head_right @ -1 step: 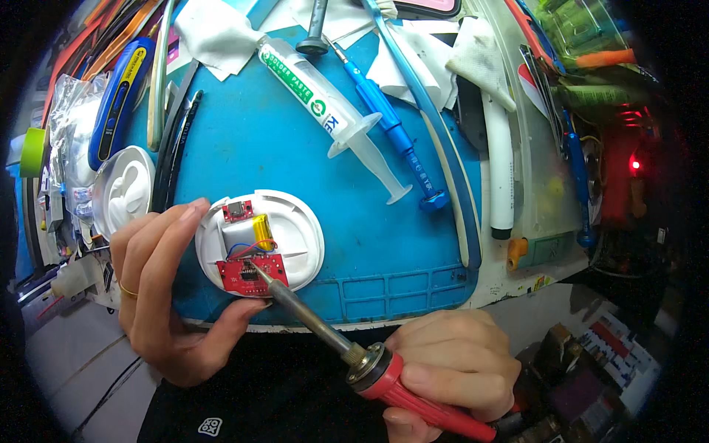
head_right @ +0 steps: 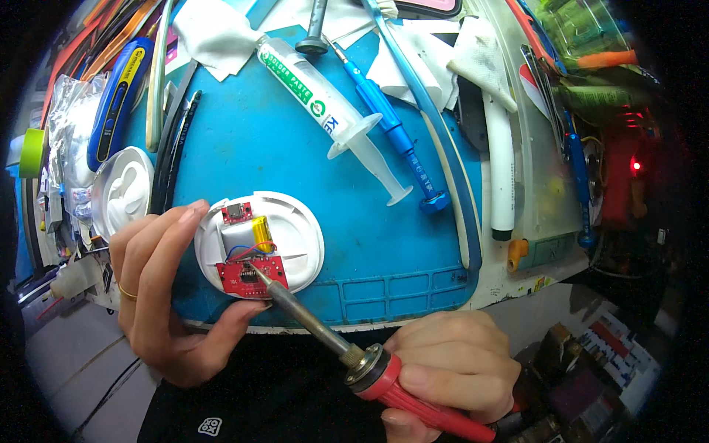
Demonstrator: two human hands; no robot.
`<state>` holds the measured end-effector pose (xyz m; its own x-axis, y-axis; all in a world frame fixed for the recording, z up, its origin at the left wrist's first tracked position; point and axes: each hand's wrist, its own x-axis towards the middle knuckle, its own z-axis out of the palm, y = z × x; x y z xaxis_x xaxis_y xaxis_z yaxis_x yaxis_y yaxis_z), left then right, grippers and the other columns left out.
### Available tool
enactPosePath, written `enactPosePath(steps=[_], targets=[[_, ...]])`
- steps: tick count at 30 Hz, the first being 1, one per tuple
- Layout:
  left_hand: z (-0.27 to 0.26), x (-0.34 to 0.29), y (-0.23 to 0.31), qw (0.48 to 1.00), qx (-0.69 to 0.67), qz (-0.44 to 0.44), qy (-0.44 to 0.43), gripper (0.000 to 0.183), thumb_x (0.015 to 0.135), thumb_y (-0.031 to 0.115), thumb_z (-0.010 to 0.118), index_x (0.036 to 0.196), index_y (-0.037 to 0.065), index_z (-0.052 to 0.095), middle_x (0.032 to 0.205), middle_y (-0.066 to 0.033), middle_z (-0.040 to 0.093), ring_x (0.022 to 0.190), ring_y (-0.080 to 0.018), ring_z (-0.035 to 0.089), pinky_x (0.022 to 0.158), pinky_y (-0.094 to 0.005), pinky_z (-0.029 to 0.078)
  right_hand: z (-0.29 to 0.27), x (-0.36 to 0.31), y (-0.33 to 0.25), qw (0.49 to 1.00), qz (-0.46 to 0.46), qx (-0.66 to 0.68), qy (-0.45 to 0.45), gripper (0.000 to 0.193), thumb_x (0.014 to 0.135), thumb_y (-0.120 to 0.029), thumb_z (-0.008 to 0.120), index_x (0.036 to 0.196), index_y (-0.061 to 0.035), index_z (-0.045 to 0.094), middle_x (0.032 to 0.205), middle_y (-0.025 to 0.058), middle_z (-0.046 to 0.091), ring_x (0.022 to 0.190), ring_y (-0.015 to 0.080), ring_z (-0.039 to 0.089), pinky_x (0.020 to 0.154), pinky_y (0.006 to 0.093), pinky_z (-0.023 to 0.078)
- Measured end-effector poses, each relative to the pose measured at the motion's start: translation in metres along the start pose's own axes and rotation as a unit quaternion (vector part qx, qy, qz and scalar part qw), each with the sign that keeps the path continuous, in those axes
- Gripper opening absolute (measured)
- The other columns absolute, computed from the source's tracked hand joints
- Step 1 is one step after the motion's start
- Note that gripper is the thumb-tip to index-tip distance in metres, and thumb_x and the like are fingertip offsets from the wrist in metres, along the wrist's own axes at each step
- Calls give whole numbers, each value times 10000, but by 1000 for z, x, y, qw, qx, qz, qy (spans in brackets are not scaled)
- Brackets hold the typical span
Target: The person solders wires to a red circuit board inside a white wireless earbud charging case using a soldering iron. They then connect a USB cable to the board, place the earbuds into the case, and use tweezers to adjust components.
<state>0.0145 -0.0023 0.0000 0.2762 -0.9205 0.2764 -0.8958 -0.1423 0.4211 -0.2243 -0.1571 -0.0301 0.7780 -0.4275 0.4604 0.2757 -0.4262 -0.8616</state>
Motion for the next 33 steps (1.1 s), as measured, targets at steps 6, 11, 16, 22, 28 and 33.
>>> enactPosePath(steps=[6,11,16,22,28,33], targets=[[4,-1,-1,1000,-15,9,20,763,829,411,879,1350,-85,623,1247,-246,695,1090,-354,667,958,-456,510,-2,7,2,999,-44,-4,-12,368,983,-128,668,1234,85,503,909,177,661,708,265,631,611,376,573],[1,0,-2,1000,-7,6,3,766,833,432,872,1344,-84,627,1248,-248,700,1084,-353,671,955,-454,509,-1,11,3,999,-50,-7,-9,350,966,-118,683,1197,95,528,886,179,672,696,272,638,600,372,572],[0,1,-2,1000,-4,3,-4,755,835,437,869,1334,-79,636,1245,-245,705,1083,-352,671,957,-451,509,4,11,2,999,-45,-16,18,340,956,-129,691,1165,97,549,824,165,668,644,264,633,574,362,565],[0,0,-2,1000,-1,0,-1,756,835,444,872,1331,-76,639,1252,-238,705,1094,-347,667,963,-450,509,8,13,1,998,-44,-27,30,332,947,-136,695,1139,96,557,789,160,658,601,256,619,542,357,556],[1,-1,-2,1000,-4,-3,-1,760,834,454,874,1334,-70,641,1252,-234,703,1099,-342,664,962,-449,509,11,14,2,998,-48,-27,42,326,946,-136,690,1133,96,558,780,156,652,596,252,616,538,355,553],[0,-1,-1,1000,-4,-4,-2,755,836,454,874,1330,-68,643,1247,-233,703,1094,-342,664,961,-448,509,11,14,2,998,-48,-25,43,322,948,-136,690,1129,98,561,782,160,657,586,250,611,530,357,549]])
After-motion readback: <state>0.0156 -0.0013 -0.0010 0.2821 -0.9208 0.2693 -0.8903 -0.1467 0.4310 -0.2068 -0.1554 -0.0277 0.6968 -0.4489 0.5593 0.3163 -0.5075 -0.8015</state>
